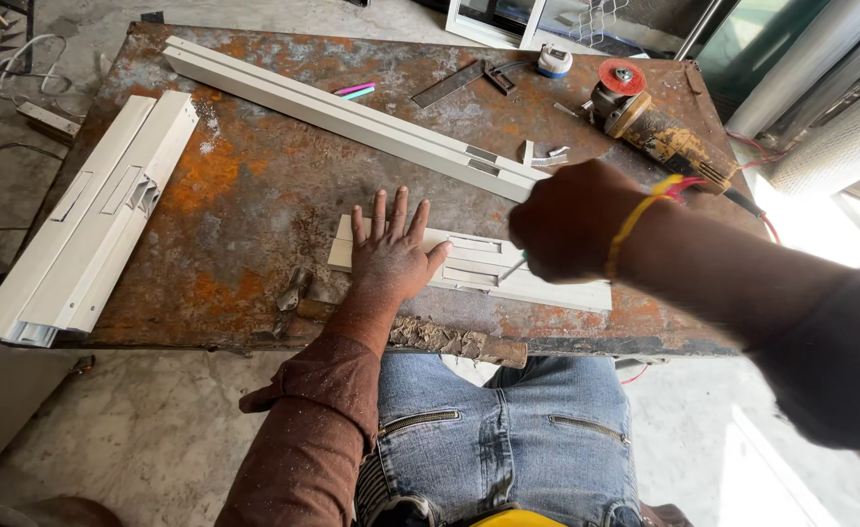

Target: The person uses an angle grinder to cut slots into a white window frame profile, then uses a hammer and chisel to remove the cut sections. They assemble the modified frame pieces with other components on a workbench.

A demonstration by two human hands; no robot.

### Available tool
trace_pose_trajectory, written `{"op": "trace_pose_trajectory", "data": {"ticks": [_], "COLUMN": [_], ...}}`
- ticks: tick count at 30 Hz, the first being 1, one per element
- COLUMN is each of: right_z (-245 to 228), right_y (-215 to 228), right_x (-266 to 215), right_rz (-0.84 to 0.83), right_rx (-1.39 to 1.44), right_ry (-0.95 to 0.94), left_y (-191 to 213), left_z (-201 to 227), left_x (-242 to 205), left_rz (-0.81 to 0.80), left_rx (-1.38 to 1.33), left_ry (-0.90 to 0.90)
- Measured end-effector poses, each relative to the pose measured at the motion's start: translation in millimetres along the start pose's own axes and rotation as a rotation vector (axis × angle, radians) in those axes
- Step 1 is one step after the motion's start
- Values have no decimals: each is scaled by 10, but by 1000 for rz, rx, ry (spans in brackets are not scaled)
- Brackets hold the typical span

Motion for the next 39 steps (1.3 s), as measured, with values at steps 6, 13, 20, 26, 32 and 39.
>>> {"op": "trace_pose_trajectory", "data": {"ticks": [6, 13, 20, 26, 32, 39], "right_z": [-530, -624, -468, -35, 715, 471], "right_y": [166, 237, 208, -174, -1252, -2261], "right_x": [302, 241, 160, 149, -20, 36], "right_rz": [6, 11, -37, 5, 60, 847], "right_rx": [-31, -70, -72, -7, 411, 1297], "right_ry": [120, 106, 77, 28, -110, 387], "left_y": [30, 64, 46, 36, -8, 76], "left_z": [16, 43, 25, -2, 14, 23], "left_x": [-7, -11, -23, -29, -25, -50], "left_rz": [-40, -44, -64, -57, -32, -27], "left_rx": [24, 55, 23, -17, 16, -31], "left_ry": [19, 19, 37, 22, 15, 41]}}
Point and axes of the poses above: each hand's wrist, its own x-axis towards the middle knuckle, its own y-axis out of the back of the hand, z = x × y, the point moved 7 cm from there along x, towards the middle knuckle, and after that the axes turned 5 degrees about y, right-handed, at the moved point
